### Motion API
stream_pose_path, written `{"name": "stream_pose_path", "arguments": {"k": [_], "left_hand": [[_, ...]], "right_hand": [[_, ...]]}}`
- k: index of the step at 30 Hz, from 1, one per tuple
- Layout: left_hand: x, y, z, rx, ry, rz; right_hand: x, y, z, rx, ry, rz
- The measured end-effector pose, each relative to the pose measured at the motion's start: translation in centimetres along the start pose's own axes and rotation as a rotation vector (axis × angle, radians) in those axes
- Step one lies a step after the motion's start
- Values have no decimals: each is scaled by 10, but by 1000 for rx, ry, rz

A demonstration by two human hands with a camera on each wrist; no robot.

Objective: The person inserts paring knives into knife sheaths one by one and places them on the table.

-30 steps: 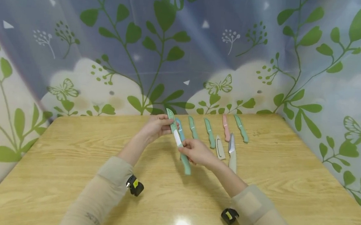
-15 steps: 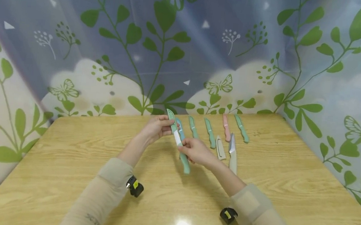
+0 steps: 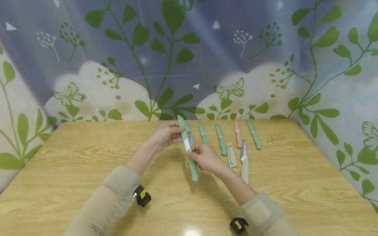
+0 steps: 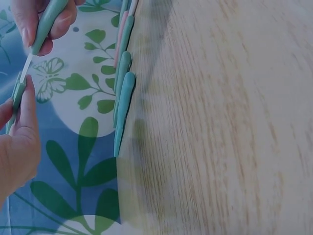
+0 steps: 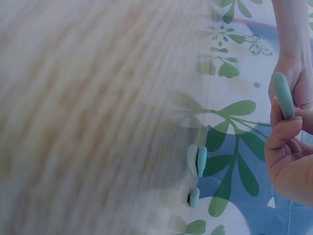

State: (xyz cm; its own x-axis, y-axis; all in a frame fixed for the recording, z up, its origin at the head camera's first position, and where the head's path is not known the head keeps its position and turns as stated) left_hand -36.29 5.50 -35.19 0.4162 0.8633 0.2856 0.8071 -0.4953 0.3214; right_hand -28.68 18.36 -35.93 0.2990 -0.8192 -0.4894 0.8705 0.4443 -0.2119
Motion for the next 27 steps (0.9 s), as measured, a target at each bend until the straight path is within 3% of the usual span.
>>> {"name": "stream_pose_path", "arguments": {"k": [27], "left_hand": [[11, 1, 11, -62, -31, -7]], "right_hand": [[-5, 0, -3, 22, 36, -40]]}}
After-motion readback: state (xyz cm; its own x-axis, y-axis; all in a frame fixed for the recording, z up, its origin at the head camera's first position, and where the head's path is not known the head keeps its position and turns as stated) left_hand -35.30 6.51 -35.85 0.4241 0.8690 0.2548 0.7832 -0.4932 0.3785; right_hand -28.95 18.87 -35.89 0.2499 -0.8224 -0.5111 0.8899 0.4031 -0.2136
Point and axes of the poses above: each hand's wrist, its own y-axis away from the middle knuckle, its own x-axis out of the palm, z = x × y, the point moved 5 cm from there along -y, towards the middle knuckle, and after that the axes turned 15 degrees about -x, right-handed, at the moved point
